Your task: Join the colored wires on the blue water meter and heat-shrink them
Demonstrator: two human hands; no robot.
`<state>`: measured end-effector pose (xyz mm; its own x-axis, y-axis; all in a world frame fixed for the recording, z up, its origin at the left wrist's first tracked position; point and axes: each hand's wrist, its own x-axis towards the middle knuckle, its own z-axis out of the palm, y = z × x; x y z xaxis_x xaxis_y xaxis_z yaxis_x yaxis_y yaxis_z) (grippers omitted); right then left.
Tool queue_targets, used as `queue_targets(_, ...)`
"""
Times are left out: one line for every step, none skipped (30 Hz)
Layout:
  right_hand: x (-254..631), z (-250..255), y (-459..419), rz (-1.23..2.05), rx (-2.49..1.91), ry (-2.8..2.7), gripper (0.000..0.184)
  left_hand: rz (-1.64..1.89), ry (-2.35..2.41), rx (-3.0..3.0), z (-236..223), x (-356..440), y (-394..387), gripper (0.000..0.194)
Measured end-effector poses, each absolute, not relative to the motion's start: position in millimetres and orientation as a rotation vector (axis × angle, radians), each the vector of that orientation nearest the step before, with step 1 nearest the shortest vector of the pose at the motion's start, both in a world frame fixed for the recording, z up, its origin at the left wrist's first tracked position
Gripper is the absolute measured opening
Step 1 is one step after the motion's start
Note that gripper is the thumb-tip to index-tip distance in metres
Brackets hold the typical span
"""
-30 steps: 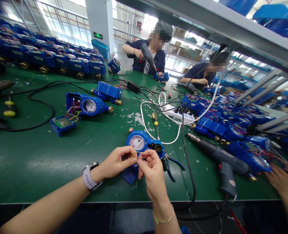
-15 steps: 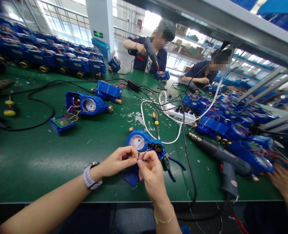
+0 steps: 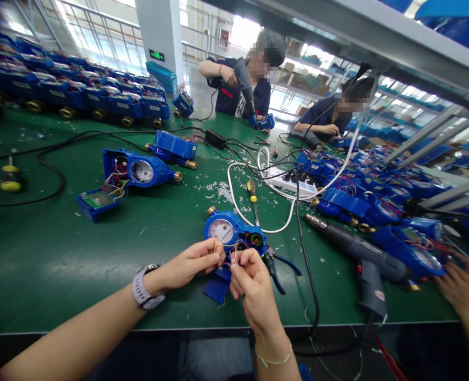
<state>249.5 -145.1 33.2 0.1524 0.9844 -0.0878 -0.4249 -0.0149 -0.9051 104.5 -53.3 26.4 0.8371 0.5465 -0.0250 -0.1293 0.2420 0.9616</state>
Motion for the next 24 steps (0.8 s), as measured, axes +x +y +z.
queue_targets(249.3, 33.6, -145.5, 1.293, -0.997, -0.729, 0.030, 0.491, 0.403, 1.261, 26.3, 104.4, -54.2, 0.041)
queue_targets(248.8, 33.8, -145.4, 1.284, -1.003, -0.721, 0.030, 0.501, 0.417, 1.291, 26.5, 104.5, -55.3, 0.038)
queue_targets(248.1, 34.0, -145.0, 1.273, -1.009, -0.717, 0.031, 0.518, 0.442, 1.344, 26.9, 104.5, -56.5, 0.035)
queue_targets(247.3, 34.1, -144.3, 1.268, -1.018, -0.717, 0.031, 0.545, 0.476, 1.419, 27.2, 104.7, -57.6, 0.030)
queue_targets(246.4, 34.0, -143.5, 1.265, -1.029, -0.717, 0.032, 0.578, 0.516, 1.500, 27.3, 104.9, -58.5, 0.025)
queue_targets(245.7, 33.9, -142.7, 1.265, -1.036, -0.718, 0.032, 0.613, 0.556, 1.564, 27.2, 105.3, -59.2, 0.021)
queue_targets(245.1, 33.8, -142.0, 1.267, -1.043, -0.717, 0.032, 0.646, 0.591, 1.601, 26.6, 105.7, -59.5, 0.019)
queue_targets(244.8, 33.7, -141.5, 1.268, -1.047, -0.714, 0.032, 0.674, 0.616, 1.606, 25.7, 106.3, -59.5, 0.018)
queue_targets(244.7, 33.6, -141.4, 1.269, -1.052, -0.710, 0.032, 0.690, 0.630, 1.579, 24.4, 107.0, -59.0, 0.019)
queue_targets(244.8, 33.5, -141.5, 1.268, -1.055, -0.704, 0.032, 0.689, 0.633, 1.527, 22.9, 107.6, -58.1, 0.019)
queue_targets(245.3, 33.5, -142.0, 1.268, -1.055, -0.698, 0.032, 0.683, 0.628, 1.464, 21.3, 108.2, -56.8, 0.021)
queue_targets(246.1, 33.4, -142.7, 1.269, -1.055, -0.692, 0.033, 0.676, 0.616, 1.398, 19.7, 108.5, -55.3, 0.023)
queue_targets(247.1, 33.3, -143.8, 1.269, -1.053, -0.686, 0.033, 0.669, 0.602, 1.332, 18.2, 108.7, -53.5, 0.025)
queue_targets(248.3, 33.2, -145.1, 1.269, -1.049, -0.680, 0.034, 0.663, 0.586, 1.270, 17.0, 108.6, -51.6, 0.028)
queue_targets(249.7, 33.0, -146.6, 1.266, -1.048, -0.673, 0.034, 0.659, 0.572, 1.218, 15.9, 108.4, -49.7, 0.030)
queue_targets(251.1, 32.9, -148.3, 1.263, -1.050, -0.666, 0.034, 0.658, 0.561, 1.179, 15.1, 108.0, -47.9, 0.033)
queue_targets(252.4, 32.9, -149.9, 1.260, -1.054, -0.659, 0.034, 0.659, 0.555, 1.153, 14.6, 107.6, -46.4, 0.034)
queue_targets(253.5, 33.0, -151.4, 1.258, -1.059, -0.653, 0.035, 0.661, 0.551, 1.137, 14.4, 107.1, -45.3, 0.036)
queue_targets(254.2, 33.3, -152.6, 1.257, -1.064, -0.649, 0.035, 0.666, 0.549, 1.128, 14.5, 106.7, -44.7, 0.037)
queue_targets(254.4, 33.6, -153.5, 1.257, -1.070, -0.645, 0.035, 0.671, 0.543, 1.124, 15.0, 106.3, -44.5, 0.037)
queue_targets(254.1, 34.1, -153.8, 1.258, -1.073, -0.644, 0.035, 0.675, 0.535, 1.127, 15.9, 105.9, -44.9, 0.037)
queue_targets(253.2, 34.6, -153.6, 1.258, -1.075, -0.646, 0.035, 0.673, 0.530, 1.141, 17.1, 105.5, -45.8, 0.036)
queue_targets(251.9, 35.1, -153.0, 1.255, -1.077, -0.651, 0.035, 0.668, 0.527, 1.168, 18.7, 105.1, -47.1, 0.035)
queue_targets(250.2, 35.5, -152.0, 1.253, -1.079, -0.658, 0.035, 0.653, 0.527, 1.212, 20.5, 104.7, -48.8, 0.034)
